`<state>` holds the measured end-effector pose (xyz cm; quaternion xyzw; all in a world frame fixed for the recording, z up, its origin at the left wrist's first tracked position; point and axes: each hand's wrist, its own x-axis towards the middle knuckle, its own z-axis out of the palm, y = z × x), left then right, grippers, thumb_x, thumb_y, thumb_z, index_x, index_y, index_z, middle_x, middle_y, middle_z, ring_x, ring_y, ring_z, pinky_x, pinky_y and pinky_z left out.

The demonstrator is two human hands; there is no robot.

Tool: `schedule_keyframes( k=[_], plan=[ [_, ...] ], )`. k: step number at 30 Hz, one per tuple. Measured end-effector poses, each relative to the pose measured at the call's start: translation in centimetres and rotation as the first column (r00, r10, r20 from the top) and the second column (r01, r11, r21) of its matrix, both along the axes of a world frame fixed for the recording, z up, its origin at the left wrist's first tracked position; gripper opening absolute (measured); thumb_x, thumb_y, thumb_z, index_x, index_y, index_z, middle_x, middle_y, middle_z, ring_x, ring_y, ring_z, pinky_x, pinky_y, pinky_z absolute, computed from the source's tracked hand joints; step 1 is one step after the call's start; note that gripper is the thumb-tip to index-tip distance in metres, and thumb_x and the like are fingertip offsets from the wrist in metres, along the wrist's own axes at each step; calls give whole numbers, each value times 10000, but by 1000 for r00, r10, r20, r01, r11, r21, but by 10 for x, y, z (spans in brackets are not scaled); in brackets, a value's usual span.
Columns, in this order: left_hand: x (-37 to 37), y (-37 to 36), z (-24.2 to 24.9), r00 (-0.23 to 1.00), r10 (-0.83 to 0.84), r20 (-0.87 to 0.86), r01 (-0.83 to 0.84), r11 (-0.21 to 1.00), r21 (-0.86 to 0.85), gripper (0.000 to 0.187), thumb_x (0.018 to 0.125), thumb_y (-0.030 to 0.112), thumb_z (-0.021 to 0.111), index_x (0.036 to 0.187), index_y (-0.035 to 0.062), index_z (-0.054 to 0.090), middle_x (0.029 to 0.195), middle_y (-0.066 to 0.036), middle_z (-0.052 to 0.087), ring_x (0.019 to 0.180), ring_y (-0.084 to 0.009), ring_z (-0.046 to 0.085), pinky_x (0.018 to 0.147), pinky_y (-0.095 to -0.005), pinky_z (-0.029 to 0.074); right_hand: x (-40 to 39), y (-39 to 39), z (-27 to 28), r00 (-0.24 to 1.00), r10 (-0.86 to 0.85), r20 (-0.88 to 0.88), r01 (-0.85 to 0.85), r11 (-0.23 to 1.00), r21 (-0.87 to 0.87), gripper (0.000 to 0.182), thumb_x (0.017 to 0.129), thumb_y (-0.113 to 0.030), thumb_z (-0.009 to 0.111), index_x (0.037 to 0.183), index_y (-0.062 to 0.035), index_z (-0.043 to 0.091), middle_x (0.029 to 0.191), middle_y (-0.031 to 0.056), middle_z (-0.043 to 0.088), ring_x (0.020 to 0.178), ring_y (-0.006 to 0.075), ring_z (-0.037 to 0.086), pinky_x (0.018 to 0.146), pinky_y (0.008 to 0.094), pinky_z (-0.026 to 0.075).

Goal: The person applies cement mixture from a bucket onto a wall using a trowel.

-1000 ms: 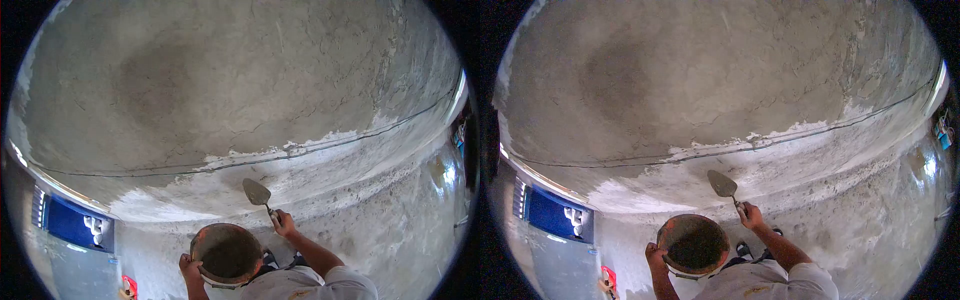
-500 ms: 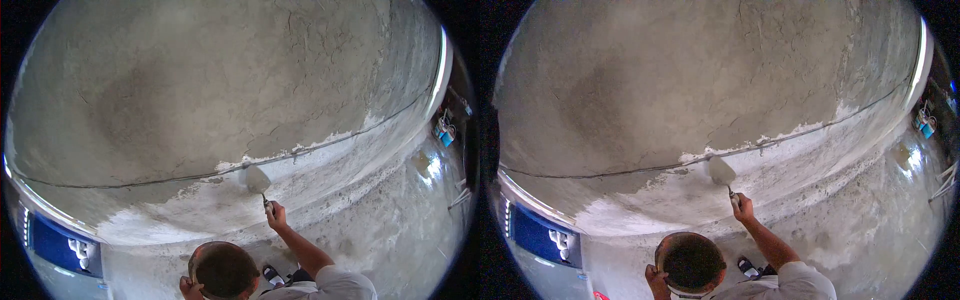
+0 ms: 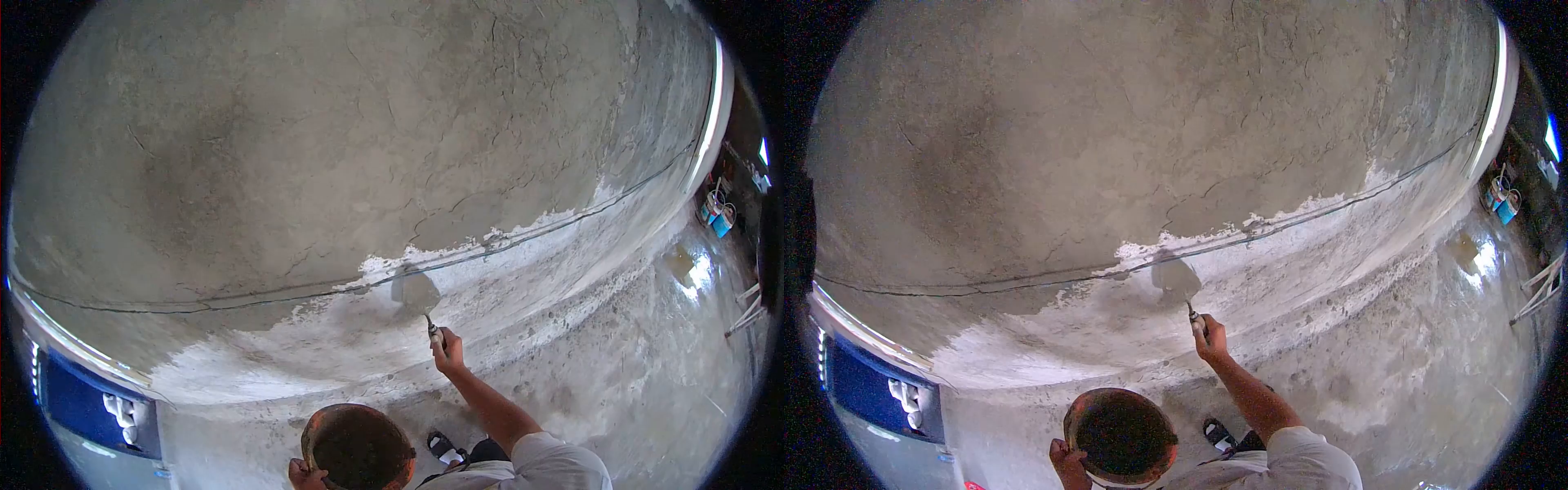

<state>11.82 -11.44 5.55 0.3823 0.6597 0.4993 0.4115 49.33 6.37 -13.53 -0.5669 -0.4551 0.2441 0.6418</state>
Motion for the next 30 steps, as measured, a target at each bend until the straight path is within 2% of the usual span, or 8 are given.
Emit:
schedule_keyframes(
  k=[2,5,8,14,16,23,25,30],
  plan=[
    [1,1,0,1000,12,17,-12,1000,-27,362,665,-108,576,796,159,369,749,30,406,673,-111,409,583,-270,382,-1,6,7,992,-5,-125,16,996,89,252,1009,-221,562,870,-11,561,654,16,555,581,86,501,526,289,405],
    [6,2,-3,999,1,47,0,1000,-31,371,656,-124,562,797,160,369,749,34,391,655,-113,396,580,-266,375,1,16,28,987,-55,-153,80,984,161,327,1041,-306,526,903,-11,556,665,21,556,586,86,513,528,283,414],
    [14,3,-2,999,35,12,-35,997,-65,385,652,-143,558,793,164,371,745,44,380,637,-111,391,569,-261,365,9,32,36,971,-3,-240,50,980,190,296,1033,-285,515,965,-2,572,679,42,585,593,113,554,550,292,449],
    [29,3,4,998,5,68,-2,999,-50,386,701,-163,563,783,165,377,744,51,361,627,-105,374,548,-255,342,20,53,76,956,-1,-292,74,968,241,317,1045,-312,514,920,-22,541,665,25,554,583,101,521,535,287,431],
    [32,3,2,996,74,51,-72,997,-32,354,751,-145,556,782,161,381,743,48,362,628,-103,369,542,-254,345,22,61,74,944,25,-328,60,967,246,303,1044,-301,516,922,-25,543,664,20,549,582,98,515,534,286,427],
    [40,2,17,995,-86,-53,87,996,3,263,814,-61,569,791,138,399,751,34,419,665,-107,386,566,-277,380,24,57,47,986,49,-162,-14,978,207,269,990,-248,579,921,11,572,614,60,562,549,129,540,524,321,430],
    [40,4,11,995,-99,-9,99,994,40,241,772,-53,572,794,123,409,758,21,439,684,-121,404,584,-295,399,35,49,53,997,47,65,-57,983,176,248,974,-231,597,981,17,600,632,99,574,553,156,562,538,331,446],
    [39,5,9,997,-72,-36,71,997,-38,227,747,-51,563,796,113,413,758,14,436,684,-127,412,591,-297,400,39,31,48,964,66,259,-99,988,117,241,963,-227,618,1025,7,627,678,142,603,589,228,622,570,364,479]
  ],
)
